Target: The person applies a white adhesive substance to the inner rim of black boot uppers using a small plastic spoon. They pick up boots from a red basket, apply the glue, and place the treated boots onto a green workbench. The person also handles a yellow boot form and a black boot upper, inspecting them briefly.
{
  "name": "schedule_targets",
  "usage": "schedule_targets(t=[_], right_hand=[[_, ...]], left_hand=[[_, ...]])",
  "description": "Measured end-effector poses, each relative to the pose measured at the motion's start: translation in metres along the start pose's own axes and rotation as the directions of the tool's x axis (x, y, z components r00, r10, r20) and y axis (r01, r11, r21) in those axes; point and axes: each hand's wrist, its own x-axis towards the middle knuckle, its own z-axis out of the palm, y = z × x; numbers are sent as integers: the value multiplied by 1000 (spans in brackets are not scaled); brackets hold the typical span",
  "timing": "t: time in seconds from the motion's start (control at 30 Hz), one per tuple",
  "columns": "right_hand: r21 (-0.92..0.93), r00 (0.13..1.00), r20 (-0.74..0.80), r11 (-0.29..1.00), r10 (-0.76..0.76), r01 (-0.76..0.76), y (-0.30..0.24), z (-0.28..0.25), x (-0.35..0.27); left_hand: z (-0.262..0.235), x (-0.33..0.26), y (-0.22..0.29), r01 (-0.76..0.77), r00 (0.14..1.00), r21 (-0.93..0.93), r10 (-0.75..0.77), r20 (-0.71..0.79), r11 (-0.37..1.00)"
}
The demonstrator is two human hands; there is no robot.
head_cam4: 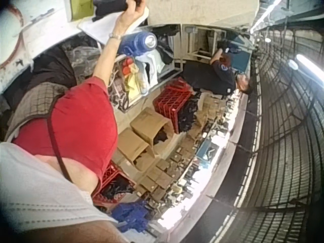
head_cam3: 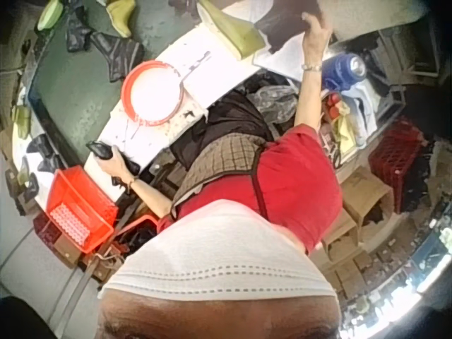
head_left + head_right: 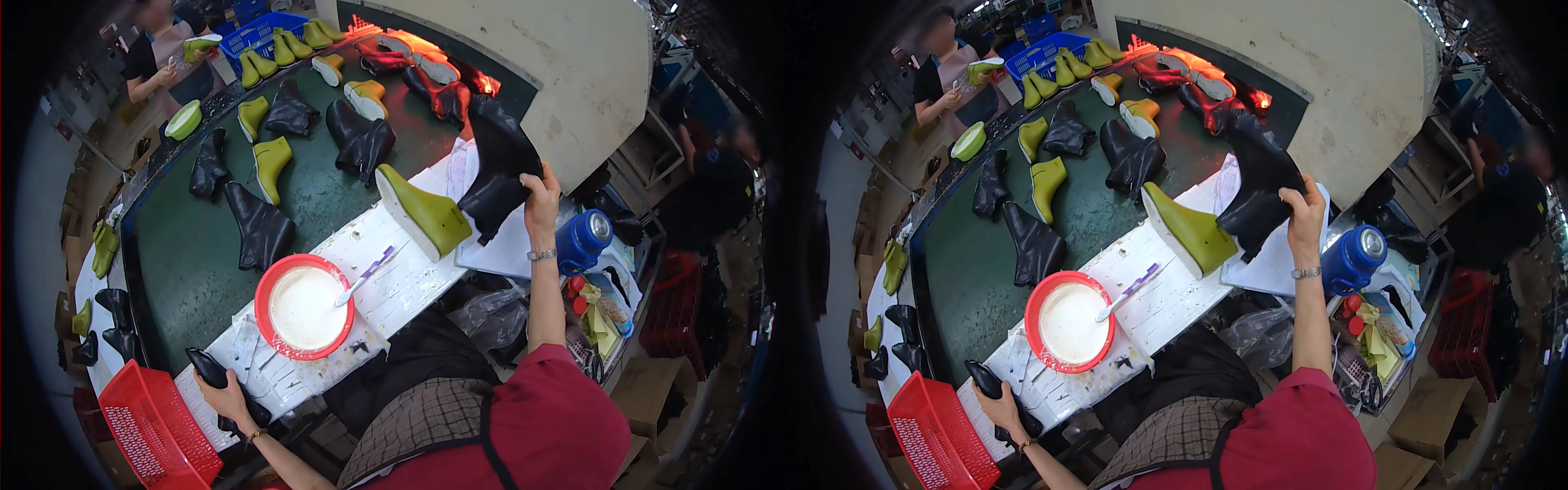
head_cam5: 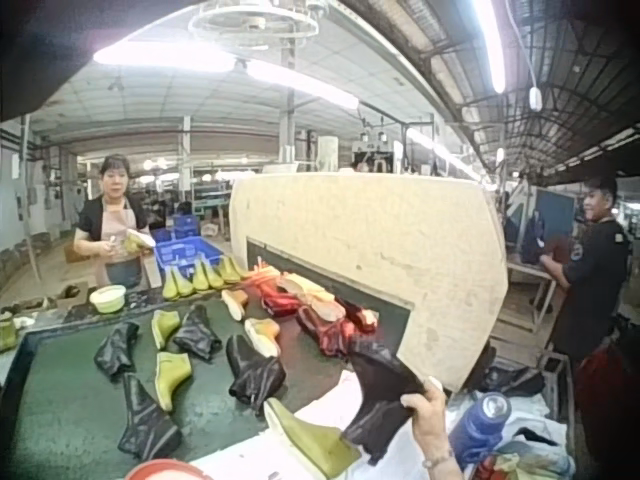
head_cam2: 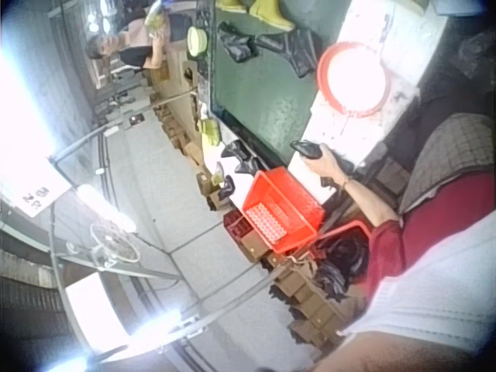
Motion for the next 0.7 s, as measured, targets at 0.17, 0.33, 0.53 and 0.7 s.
schedule_targets(t=[0.17, 0.33, 0.53, 0.7], right_hand=[[269, 998, 65, 963, -3, -15, -9, 7, -19], [386, 986, 169, 920, 8, -73, -11, 11, -33], [609, 979, 191, 775, 64, -170, -11, 16, -43], [526, 985, 167, 840, 51, -132, -15, 23, -47]], left_hand=[[-1, 0, -4, -6, 1000, -1, 6, 5, 1000], [4, 1, -8, 0, 1000, 30, -1, 5, 1000], [4, 0, -5, 2, 1000, 24, -1, -1, 1000], [3, -2, -5, 41, 999, 51, -42, 17, 998]])
